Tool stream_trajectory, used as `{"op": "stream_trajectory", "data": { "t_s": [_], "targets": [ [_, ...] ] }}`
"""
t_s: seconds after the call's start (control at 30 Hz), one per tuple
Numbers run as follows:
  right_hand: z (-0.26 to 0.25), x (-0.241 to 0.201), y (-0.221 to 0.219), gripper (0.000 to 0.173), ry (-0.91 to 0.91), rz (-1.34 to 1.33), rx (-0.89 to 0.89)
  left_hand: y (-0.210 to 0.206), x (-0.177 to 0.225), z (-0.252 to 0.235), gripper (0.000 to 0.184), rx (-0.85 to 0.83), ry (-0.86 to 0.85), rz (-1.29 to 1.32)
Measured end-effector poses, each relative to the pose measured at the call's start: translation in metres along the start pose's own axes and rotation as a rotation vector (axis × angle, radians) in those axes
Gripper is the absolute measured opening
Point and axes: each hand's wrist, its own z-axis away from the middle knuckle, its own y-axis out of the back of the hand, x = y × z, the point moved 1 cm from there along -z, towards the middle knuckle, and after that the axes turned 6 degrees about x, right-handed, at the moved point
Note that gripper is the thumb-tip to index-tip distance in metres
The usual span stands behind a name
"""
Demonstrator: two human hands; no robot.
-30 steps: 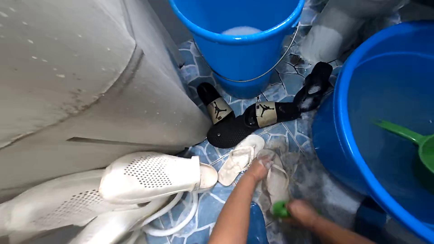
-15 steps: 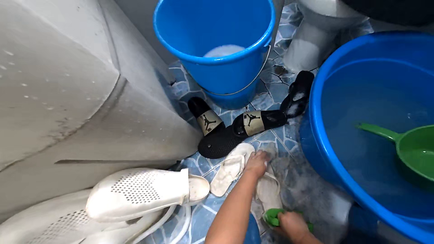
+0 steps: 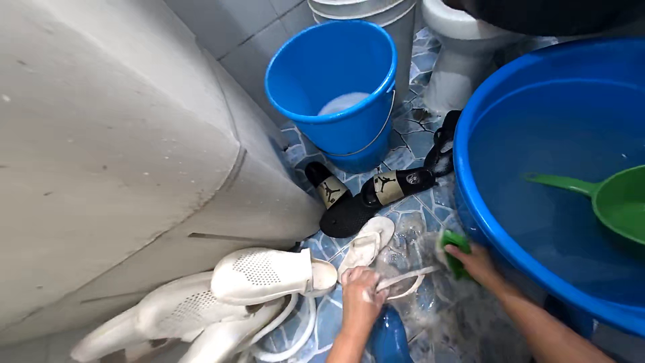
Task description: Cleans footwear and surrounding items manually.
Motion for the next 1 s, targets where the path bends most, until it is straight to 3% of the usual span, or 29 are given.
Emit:
{"op": "stream_trajectory", "data": {
  "t_s": [0.07, 0.13, 0.2, 0.27, 0.33, 0.37, 0.4, 0.5, 0.53, 0.57, 0.67, 0.73, 0.8, 0.9, 1.0],
  "targets": [
    [0.015, -0.033, -0.03, 0.029, 0.3, -0.035, -0.14, -0.007, -0.001, 0.014, 0.017, 0.109, 0.011, -0.026],
    [0.044, -0.063, -0.059, 0.039, 0.597, 0.0, -0.327, -0.019, -0.002, 0.025, 0.024, 0.206, 0.08, 0.047],
    [0.057, -0.054, -0.072, 0.051, 0.792, 0.158, -0.39, -0.027, -0.004, 0.035, 0.031, 0.256, 0.134, 0.136],
    [0.034, -0.018, -0.056, 0.052, 0.612, 0.398, -0.404, -0.03, -0.004, 0.04, 0.017, 0.231, 0.084, 0.096],
    [0.004, 0.005, -0.036, 0.055, 0.298, 0.535, -0.407, -0.037, -0.006, 0.046, 0.013, 0.226, 0.076, 0.051],
    [0.004, 0.007, -0.032, 0.056, 0.244, 0.564, -0.424, -0.039, -0.006, 0.051, 0.014, 0.228, 0.079, 0.042],
    [0.013, -0.001, -0.037, 0.055, 0.293, 0.563, -0.452, -0.041, -0.005, 0.054, 0.016, 0.237, 0.086, 0.044],
    [0.059, -0.045, -0.073, 0.052, 0.807, 0.379, -0.495, -0.044, -0.005, 0.054, 0.035, 0.346, 0.168, 0.185],
    [0.065, -0.049, -0.08, 0.053, 0.896, 0.319, -0.478, -0.041, -0.006, 0.054, 0.038, 0.385, 0.157, 0.178],
    [0.061, -0.045, -0.078, 0.052, 0.865, 0.321, -0.473, -0.035, -0.005, 0.053, 0.034, 0.376, 0.122, 0.129],
    [0.008, -0.009, -0.043, 0.054, 0.376, 0.593, -0.567, -0.032, -0.006, 0.055, 0.019, 0.288, 0.011, 0.038],
    [-0.008, 0.023, -0.027, 0.06, 0.187, 0.733, -0.578, -0.039, -0.004, 0.057, 0.017, 0.26, -0.016, 0.041],
    [0.01, 0.029, -0.039, 0.058, 0.26, 0.592, -0.523, -0.046, -0.001, 0.053, 0.017, 0.269, -0.017, 0.041],
    [0.04, -0.014, -0.064, 0.059, 0.474, 0.408, -0.473, -0.04, -0.006, 0.045, 0.018, 0.343, 0.052, -0.008],
    [0.026, -0.012, -0.061, 0.056, 0.609, 0.432, -0.469, -0.033, -0.011, 0.047, 0.017, 0.323, 0.081, -0.005]
  ]
}}
